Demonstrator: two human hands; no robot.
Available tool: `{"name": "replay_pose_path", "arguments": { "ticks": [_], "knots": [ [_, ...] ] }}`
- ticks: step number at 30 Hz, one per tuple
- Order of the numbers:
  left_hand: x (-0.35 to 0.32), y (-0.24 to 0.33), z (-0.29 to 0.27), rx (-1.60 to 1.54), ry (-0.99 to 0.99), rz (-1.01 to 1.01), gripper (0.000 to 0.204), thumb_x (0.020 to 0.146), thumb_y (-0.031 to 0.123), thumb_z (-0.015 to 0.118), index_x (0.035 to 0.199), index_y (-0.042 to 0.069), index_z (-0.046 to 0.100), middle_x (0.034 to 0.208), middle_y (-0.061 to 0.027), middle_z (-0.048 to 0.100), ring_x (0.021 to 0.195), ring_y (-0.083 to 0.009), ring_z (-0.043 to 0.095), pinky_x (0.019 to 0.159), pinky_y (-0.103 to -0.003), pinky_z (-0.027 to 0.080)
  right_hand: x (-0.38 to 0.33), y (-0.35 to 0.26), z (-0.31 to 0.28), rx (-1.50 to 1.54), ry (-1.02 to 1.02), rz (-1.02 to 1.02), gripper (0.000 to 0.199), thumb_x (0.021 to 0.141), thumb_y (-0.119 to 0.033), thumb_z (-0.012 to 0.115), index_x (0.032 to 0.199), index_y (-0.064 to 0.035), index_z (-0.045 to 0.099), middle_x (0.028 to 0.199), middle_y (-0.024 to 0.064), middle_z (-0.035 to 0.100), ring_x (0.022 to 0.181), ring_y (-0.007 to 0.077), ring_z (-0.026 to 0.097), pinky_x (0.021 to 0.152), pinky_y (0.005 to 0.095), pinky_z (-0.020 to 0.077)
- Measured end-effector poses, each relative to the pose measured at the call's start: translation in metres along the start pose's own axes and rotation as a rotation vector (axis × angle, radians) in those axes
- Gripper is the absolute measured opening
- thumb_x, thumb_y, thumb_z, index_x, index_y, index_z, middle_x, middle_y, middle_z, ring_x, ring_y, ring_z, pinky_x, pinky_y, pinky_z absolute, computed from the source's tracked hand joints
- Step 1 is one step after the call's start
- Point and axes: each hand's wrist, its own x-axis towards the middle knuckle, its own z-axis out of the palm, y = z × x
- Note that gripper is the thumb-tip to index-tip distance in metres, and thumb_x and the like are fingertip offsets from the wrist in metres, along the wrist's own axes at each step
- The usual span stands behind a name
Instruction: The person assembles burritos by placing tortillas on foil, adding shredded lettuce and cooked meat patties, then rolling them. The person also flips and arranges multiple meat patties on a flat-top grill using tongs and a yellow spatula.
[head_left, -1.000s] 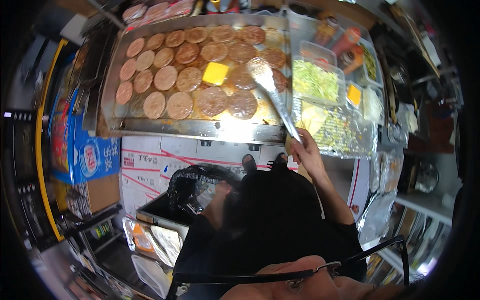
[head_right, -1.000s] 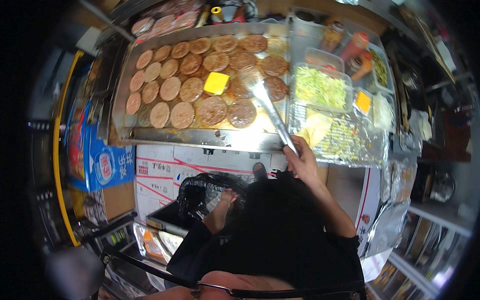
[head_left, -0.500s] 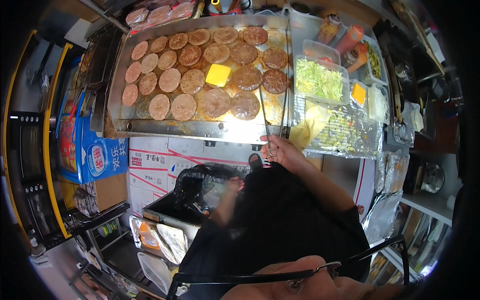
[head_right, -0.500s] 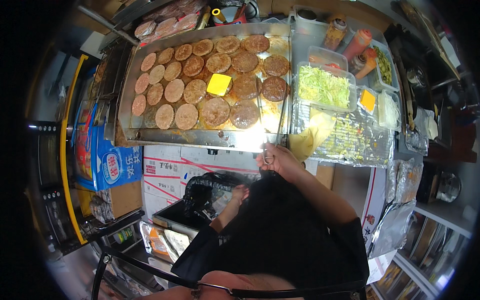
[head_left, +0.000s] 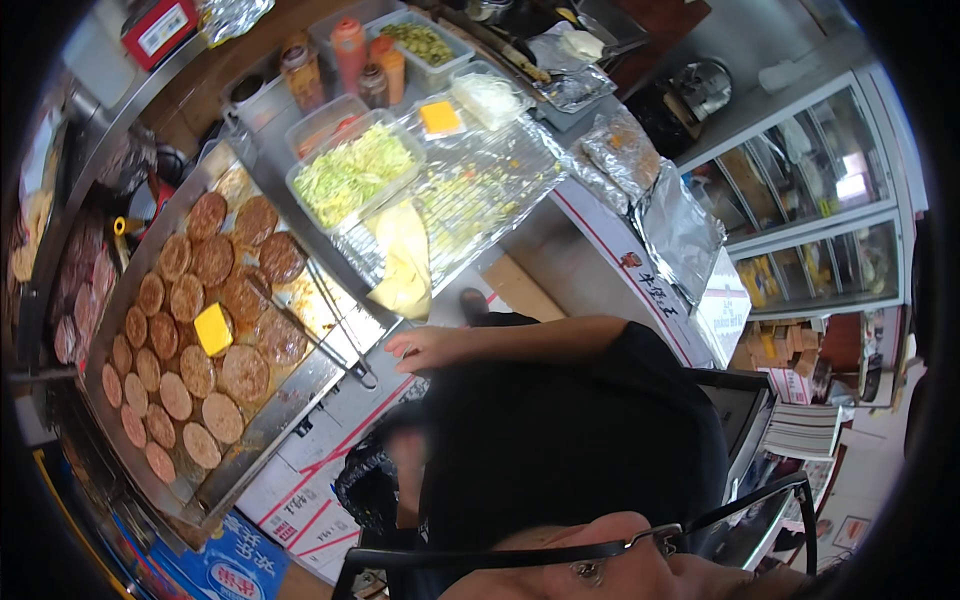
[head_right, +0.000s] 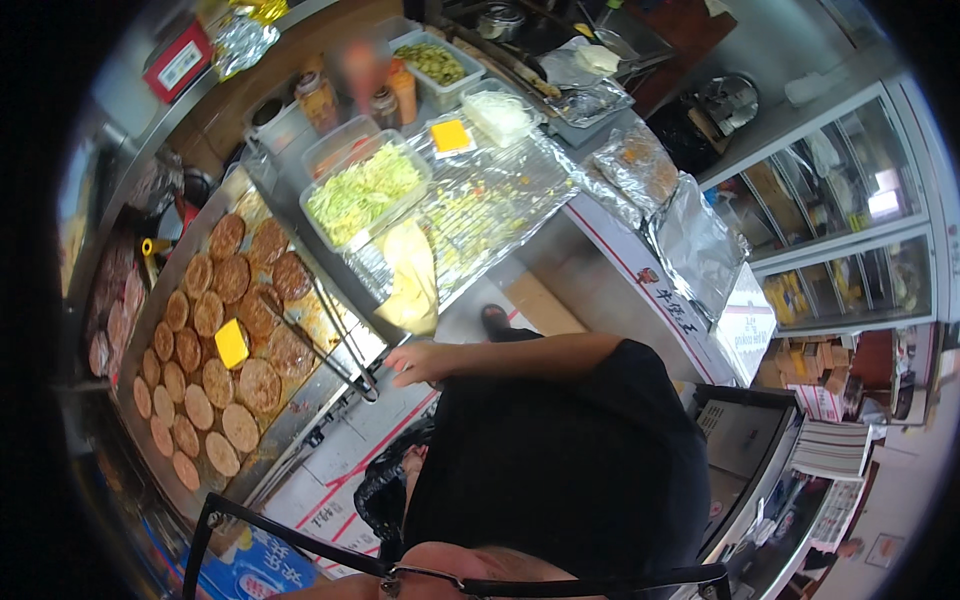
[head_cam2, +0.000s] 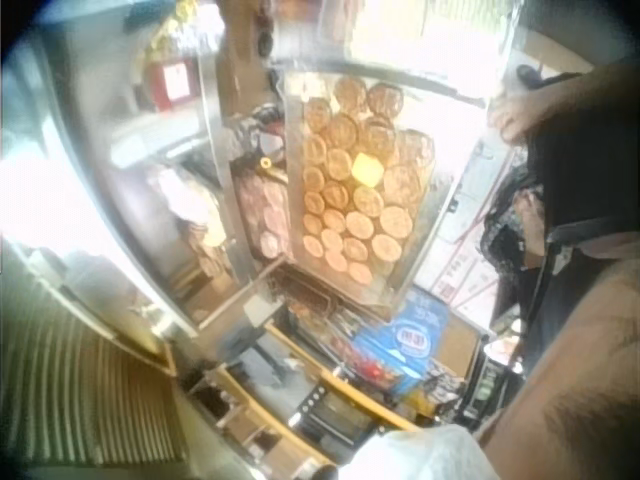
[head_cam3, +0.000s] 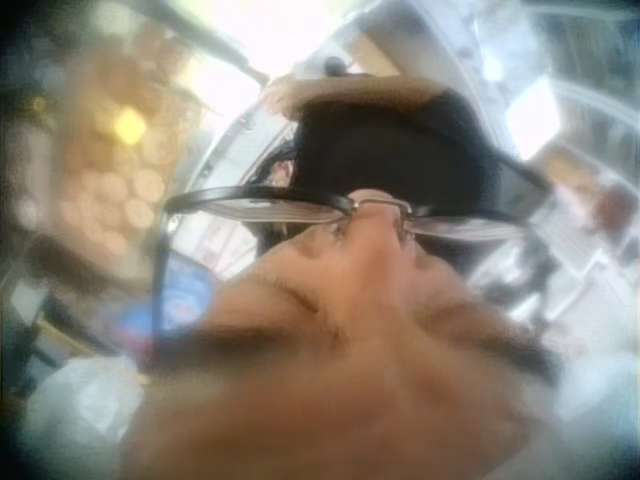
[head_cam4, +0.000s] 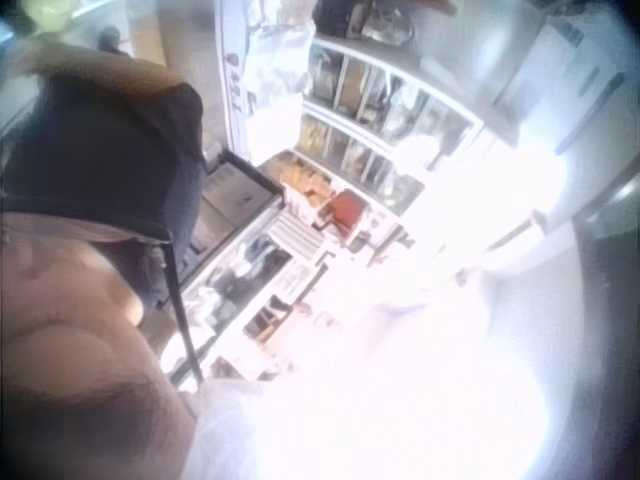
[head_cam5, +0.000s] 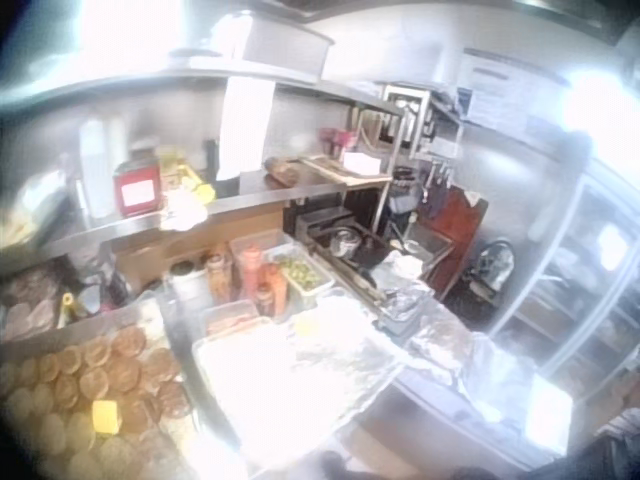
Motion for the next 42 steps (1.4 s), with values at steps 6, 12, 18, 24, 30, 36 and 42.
{"name": "replay_pose_path", "arguments": {
  "ticks": [6,12,18,24,30,36,42],
  "knots": [
    [0.068,-0.003,0.006,1.124,-0.449,0.696,0.018,0.094,0.022,0.058,0.097,0.006,0.064,0.091,-0.0078,0.066,0.087,-0.0234,0.065,0.075,-0.038,0.051,-0.073,0.043,-0.157,-0.329,0.587,-0.045,0.035,0.089,-0.017,0.063,0.121,-0.0026,0.061,0.111,0.0154,0.065,0.098,0.0252,0.064,0.086,0.0351,0.0519],
    [-0.036,0.034,0.120,0.107,0.006,0.210,0.012,0.095,0.014,0.060,0.096,0.002,0.062,0.086,-0.0041,0.064,0.080,-0.0148,0.060,0.072,-0.029,0.048,-0.237,0.137,-0.365,-1.098,1.520,0.135,0.046,0.077,-0.016,0.071,0.119,-0.0021,0.058,0.122,0.0195,0.060,0.116,0.0378,0.054,0.100,0.0450,0.0412],
    [-0.217,0.195,0.319,0.397,-0.230,0.932,0.013,0.097,0.012,0.060,0.097,0.000,0.062,0.089,-0.0041,0.065,0.083,-0.0098,0.060,0.073,-0.024,0.048,-0.272,0.145,-0.413,-1.122,1.517,0.053,0.035,0.076,-0.016,0.074,0.107,-0.0028,0.067,0.116,0.0135,0.064,0.110,0.0332,0.057,0.097,0.0428,0.0425],
    [-0.369,0.280,0.602,0.937,-0.743,1.500,0.029,0.088,-0.001,0.058,0.116,0.004,0.062,0.114,-0.0140,0.060,0.095,-0.0302,0.064,0.076,-0.034,0.055,-0.284,0.144,-0.419,-0.940,1.591,-0.072,0.006,0.075,-0.008,0.071,0.081,-0.0059,0.071,0.095,0.0072,0.066,0.089,0.0299,0.060,0.078,0.0390,0.0491],
    [-0.361,0.257,0.755,1.163,-0.863,2.001,0.034,0.084,0.005,0.063,0.118,0.006,0.061,0.121,-0.0144,0.059,0.102,-0.0364,0.061,0.086,-0.043,0.051,-0.277,0.156,-0.418,-0.707,1.731,-0.168,0.012,0.076,-0.012,0.071,0.088,-0.0106,0.070,0.079,0.0078,0.057,0.080,0.0282,0.059,0.071,0.0393,0.0493],
    [-0.351,0.264,0.779,1.226,-0.944,1.961,0.006,0.083,0.002,0.064,0.089,0.002,0.068,0.088,-0.0141,0.064,0.082,-0.0348,0.063,0.074,-0.042,0.050,-0.297,0.144,-0.416,-0.487,1.738,-0.229,0.015,0.081,-0.011,0.069,0.095,-0.0051,0.066,0.094,0.0110,0.065,0.094,0.0315,0.061,0.083,0.0408,0.0497],
    [-0.330,0.270,0.787,1.013,-0.891,1.784,0.003,0.084,0.004,0.065,0.085,0.002,0.067,0.081,-0.0141,0.064,0.076,-0.0320,0.062,0.072,-0.040,0.050,-0.299,0.172,-0.417,-0.623,1.708,-0.124,0.012,0.078,-0.004,0.064,0.090,-0.0044,0.065,0.094,0.0148,0.063,0.092,0.0346,0.059,0.082,0.0434,0.0488]
  ]
}}
